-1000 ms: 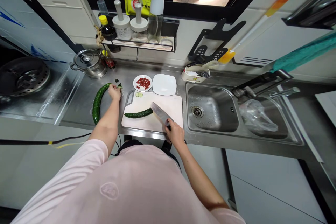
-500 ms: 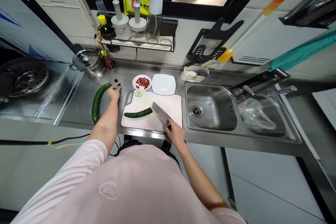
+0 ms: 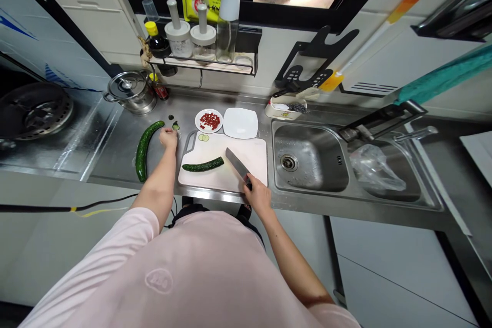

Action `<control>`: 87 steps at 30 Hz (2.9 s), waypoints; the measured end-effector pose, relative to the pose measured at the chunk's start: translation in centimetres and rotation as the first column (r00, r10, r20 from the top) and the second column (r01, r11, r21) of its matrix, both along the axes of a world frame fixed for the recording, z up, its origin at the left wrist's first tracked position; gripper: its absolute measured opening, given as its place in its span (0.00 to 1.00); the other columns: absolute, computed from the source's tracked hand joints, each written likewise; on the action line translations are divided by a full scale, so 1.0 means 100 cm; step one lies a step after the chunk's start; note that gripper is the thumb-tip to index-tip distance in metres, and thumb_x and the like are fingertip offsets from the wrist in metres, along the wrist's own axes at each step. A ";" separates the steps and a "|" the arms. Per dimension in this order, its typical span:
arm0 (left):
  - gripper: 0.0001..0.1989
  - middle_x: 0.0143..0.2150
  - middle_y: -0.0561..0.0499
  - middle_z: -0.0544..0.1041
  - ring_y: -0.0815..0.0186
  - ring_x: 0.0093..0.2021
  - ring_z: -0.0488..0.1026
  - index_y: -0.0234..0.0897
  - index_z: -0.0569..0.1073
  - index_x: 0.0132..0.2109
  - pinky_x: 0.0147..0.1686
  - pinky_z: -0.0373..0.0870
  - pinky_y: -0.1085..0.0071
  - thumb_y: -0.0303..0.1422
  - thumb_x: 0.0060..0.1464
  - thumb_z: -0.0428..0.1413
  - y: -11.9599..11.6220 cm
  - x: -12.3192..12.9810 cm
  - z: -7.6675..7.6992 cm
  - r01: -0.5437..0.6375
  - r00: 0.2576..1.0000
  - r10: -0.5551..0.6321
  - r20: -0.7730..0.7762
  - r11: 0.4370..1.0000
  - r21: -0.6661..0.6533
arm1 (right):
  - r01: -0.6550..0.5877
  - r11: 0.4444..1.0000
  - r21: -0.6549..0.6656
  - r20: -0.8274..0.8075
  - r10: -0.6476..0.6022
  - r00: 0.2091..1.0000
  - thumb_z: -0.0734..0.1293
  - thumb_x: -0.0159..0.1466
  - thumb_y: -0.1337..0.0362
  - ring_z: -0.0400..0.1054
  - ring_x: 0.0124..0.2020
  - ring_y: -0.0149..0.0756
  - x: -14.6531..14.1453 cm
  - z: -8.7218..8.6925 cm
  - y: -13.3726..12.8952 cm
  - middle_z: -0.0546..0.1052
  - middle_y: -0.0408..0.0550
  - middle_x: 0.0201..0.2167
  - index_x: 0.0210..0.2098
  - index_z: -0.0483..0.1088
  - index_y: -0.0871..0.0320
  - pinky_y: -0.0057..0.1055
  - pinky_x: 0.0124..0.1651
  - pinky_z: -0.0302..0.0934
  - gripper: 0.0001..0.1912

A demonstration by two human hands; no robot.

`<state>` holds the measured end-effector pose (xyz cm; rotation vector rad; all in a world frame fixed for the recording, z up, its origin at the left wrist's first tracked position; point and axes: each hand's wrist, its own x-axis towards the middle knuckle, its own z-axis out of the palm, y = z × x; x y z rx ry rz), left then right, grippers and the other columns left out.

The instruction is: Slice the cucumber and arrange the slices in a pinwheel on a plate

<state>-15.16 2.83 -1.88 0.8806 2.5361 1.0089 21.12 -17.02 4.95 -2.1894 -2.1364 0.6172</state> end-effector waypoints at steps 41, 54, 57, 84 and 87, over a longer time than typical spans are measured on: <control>0.11 0.41 0.49 0.75 0.65 0.42 0.70 0.43 0.77 0.43 0.44 0.66 0.68 0.36 0.59 0.51 -0.123 0.136 0.010 0.912 0.397 -0.853 -0.339 0.410 0.035 | -0.145 0.967 -0.211 0.018 0.153 0.988 0.50 0.70 0.60 0.70 0.39 0.39 -0.032 0.012 0.028 0.76 0.52 0.37 0.48 0.63 0.57 0.28 0.36 0.51 0.16; 0.13 0.41 0.49 0.75 0.66 0.42 0.70 0.43 0.76 0.45 0.45 0.67 0.68 0.36 0.60 0.49 -0.119 0.133 0.002 0.937 0.331 -0.871 -0.362 0.348 0.019 | -0.189 0.954 -0.235 0.022 0.199 0.980 0.49 0.70 0.61 0.70 0.40 0.39 -0.035 0.015 0.028 0.75 0.53 0.38 0.47 0.62 0.58 0.29 0.37 0.53 0.15; 0.13 0.41 0.48 0.75 0.66 0.42 0.70 0.43 0.76 0.46 0.45 0.67 0.67 0.36 0.60 0.49 -0.119 0.133 0.003 0.936 0.336 -0.874 -0.351 0.352 0.019 | -0.190 0.955 -0.229 0.025 0.201 0.979 0.49 0.70 0.61 0.70 0.40 0.40 -0.036 0.016 0.028 0.75 0.53 0.38 0.47 0.62 0.57 0.29 0.37 0.53 0.15; 0.12 0.42 0.48 0.75 0.65 0.43 0.70 0.43 0.76 0.45 0.46 0.67 0.67 0.35 0.60 0.48 -0.121 0.134 0.004 0.936 0.343 -0.879 -0.330 0.351 0.038 | -0.235 0.928 -0.290 -0.002 0.245 0.969 0.52 0.69 0.63 0.71 0.39 0.40 -0.023 0.017 0.022 0.75 0.54 0.37 0.45 0.64 0.59 0.29 0.36 0.54 0.12; 0.13 0.42 0.48 0.75 0.65 0.43 0.70 0.43 0.76 0.45 0.45 0.67 0.67 0.35 0.60 0.48 -0.120 0.134 0.005 0.936 0.342 -0.880 -0.329 0.352 0.029 | -0.243 0.926 -0.288 -0.008 0.252 0.968 0.52 0.69 0.63 0.70 0.39 0.40 -0.024 0.017 0.025 0.75 0.55 0.38 0.45 0.64 0.59 0.29 0.36 0.54 0.13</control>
